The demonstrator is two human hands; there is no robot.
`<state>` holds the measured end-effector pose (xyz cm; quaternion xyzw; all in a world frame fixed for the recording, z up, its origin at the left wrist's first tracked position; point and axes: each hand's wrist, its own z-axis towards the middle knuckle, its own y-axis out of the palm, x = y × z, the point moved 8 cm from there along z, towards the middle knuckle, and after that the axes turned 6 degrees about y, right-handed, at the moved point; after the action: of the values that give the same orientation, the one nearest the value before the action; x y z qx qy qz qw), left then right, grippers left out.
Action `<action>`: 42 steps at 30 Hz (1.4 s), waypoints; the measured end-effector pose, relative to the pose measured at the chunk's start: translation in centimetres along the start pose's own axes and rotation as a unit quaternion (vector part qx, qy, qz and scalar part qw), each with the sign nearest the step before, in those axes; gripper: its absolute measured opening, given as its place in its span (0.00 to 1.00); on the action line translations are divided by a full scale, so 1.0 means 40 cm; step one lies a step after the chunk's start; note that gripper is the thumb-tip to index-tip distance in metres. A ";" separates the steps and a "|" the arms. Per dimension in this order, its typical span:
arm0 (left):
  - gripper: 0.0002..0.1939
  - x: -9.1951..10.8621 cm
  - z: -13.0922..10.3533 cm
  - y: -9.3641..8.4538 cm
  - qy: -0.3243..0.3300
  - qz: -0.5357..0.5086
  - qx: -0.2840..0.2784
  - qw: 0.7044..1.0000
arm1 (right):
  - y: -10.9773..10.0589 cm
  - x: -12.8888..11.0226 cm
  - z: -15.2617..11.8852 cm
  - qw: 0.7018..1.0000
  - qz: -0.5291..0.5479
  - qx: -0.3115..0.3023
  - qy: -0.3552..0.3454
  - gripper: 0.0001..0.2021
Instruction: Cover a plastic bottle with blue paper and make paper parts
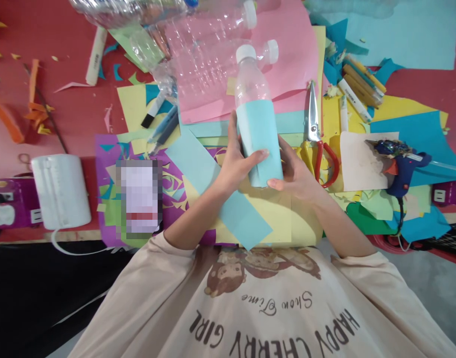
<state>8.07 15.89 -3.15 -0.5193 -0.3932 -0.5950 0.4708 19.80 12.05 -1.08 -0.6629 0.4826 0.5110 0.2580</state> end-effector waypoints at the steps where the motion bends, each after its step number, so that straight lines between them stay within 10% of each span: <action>1: 0.51 0.002 0.000 0.000 -0.001 0.000 0.001 1.000 | 0.001 0.001 0.000 1.000 -0.004 -0.003 0.000 0.48; 10: 0.34 0.027 0.012 -0.027 0.016 0.092 0.014 0.996 | 0.013 -0.002 0.004 0.999 0.024 -0.029 -0.018 0.51; 16: 0.31 0.096 0.050 -0.106 0.014 0.198 0.001 0.980 | -0.054 -0.020 -0.001 0.990 -0.020 0.108 -0.089 0.26; 25: 0.36 0.183 0.104 -0.079 0.037 0.533 -0.118 0.837 | -0.087 -0.049 -0.008 0.976 -0.011 0.177 -0.122 0.10; 29: 0.29 0.166 0.135 -0.075 0.059 0.534 -0.119 0.835 | -0.053 -0.046 -0.028 0.965 -0.145 0.191 -0.110 0.06; 35: 0.31 0.126 0.147 -0.102 0.085 0.447 -0.099 0.885 | 0.219 0.014 -0.117 0.793 -0.538 -0.118 -0.260 0.16; 42: 0.18 0.177 0.038 -0.112 0.085 0.396 -0.087 0.910 | 0.173 0.073 -0.187 0.743 -0.631 -0.095 -0.203 0.25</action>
<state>3.97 17.36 4.16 -0.6184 -0.0604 -0.4334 0.6528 16.79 1.93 -0.18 -0.7173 -0.1602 0.3975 0.5494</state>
